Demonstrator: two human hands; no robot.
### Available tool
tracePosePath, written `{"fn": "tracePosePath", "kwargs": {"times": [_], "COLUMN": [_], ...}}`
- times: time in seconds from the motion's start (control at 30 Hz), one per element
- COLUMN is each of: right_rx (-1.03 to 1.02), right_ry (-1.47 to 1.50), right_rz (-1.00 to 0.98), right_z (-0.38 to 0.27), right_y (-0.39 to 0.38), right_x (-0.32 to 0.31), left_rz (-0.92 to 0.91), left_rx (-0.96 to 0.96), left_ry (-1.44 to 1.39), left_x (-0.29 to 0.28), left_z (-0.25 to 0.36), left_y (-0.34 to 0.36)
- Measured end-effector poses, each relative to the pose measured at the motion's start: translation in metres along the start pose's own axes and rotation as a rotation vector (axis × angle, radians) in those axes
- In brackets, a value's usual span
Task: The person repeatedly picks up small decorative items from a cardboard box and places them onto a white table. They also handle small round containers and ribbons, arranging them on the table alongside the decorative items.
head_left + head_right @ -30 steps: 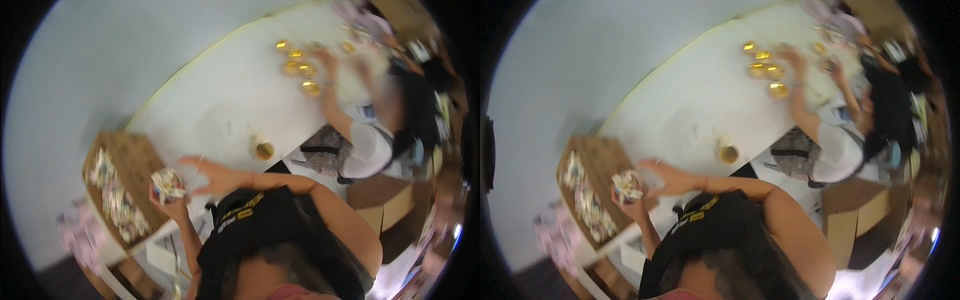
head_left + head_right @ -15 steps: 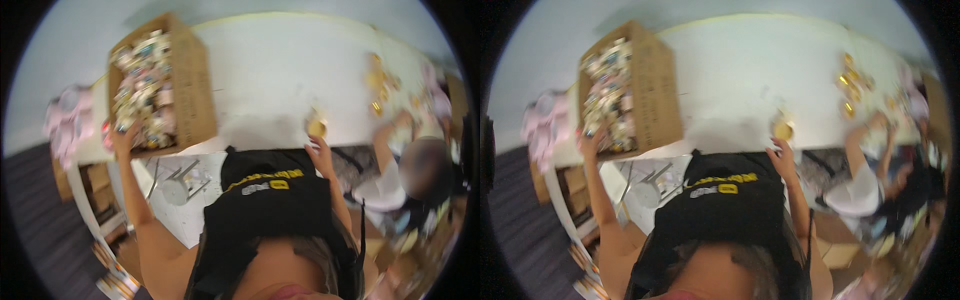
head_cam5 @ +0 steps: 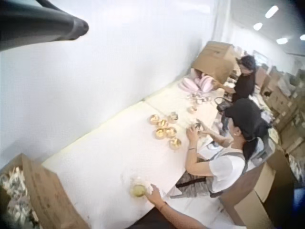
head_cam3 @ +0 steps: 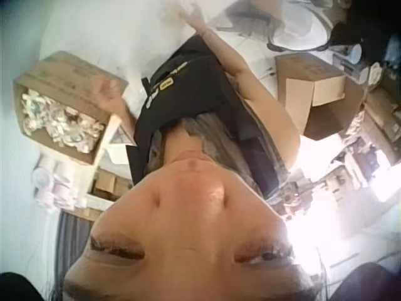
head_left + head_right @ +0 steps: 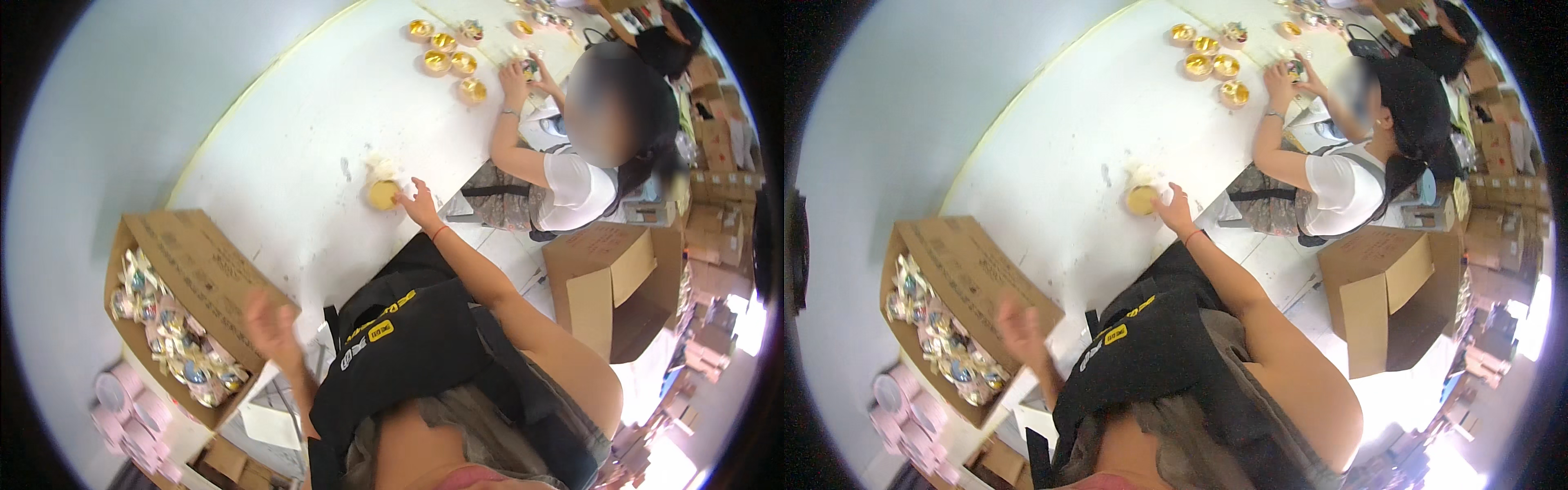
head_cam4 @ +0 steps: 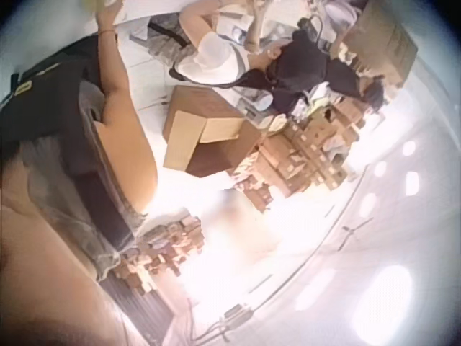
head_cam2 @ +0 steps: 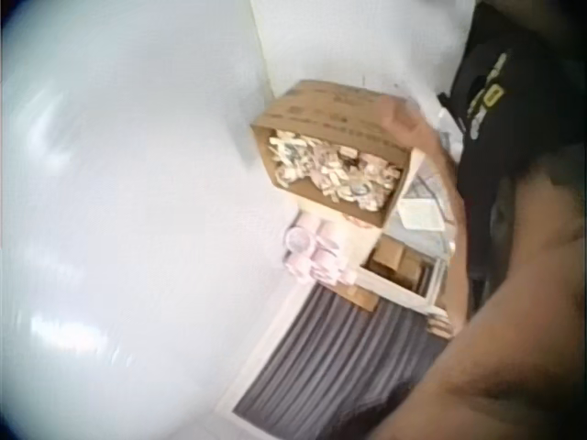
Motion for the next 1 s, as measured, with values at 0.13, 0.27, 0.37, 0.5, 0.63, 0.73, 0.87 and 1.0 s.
{"fn": "tracePosePath", "kwargs": {"times": [0.13, 0.27, 0.37, 0.5, 0.63, 0.73, 0.87, 1.0], "right_rx": [0.070, 0.142, 0.138, 0.011, 0.061, 0.094, 0.052, 0.089], "right_ry": [0.185, 0.336, 0.452, 0.448, 0.563, 0.401, 0.130, -0.038], "right_rz": [0.012, 0.136, 0.238, 0.118, -0.052, -0.259, -0.552, -0.603], "right_z": [-0.008, -0.031, -0.029, -0.062, -0.083, -0.065, -0.005, 0.005], "right_y": [0.058, 0.137, 0.199, 0.243, 0.212, 0.163, 0.082, 0.015], "right_x": [-0.043, -0.135, -0.171, -0.185, -0.135, -0.091, -0.016, 0.020], "left_rz": [-0.523, -0.770, -0.795, -0.610, -0.382, -0.418, -0.478, -0.577], "left_rx": [-0.350, -0.429, -0.253, -0.090, -0.476, -0.238, 0.006, -0.460], "left_ry": [-0.109, -0.074, 0.039, 0.054, 0.216, 0.356, 0.451, 0.420], "left_x": [0.110, 0.171, 0.213, 0.260, 0.282, 0.293, 0.334, 0.369], "left_z": [-0.021, -0.013, 0.000, -0.097, -0.173, -0.176, -0.151, -0.189], "left_y": [-0.052, -0.067, -0.053, -0.033, -0.006, 0.006, 0.015, 0.007]}}
Point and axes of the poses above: each hand's wrist, its own y-axis towards the middle knuckle, its own x-axis out of the palm, z = x × y, the point moved 6 cm from there along y, towards the middle knuckle, and after that the axes turned 11 degrees about z, right-handed, at the moved point
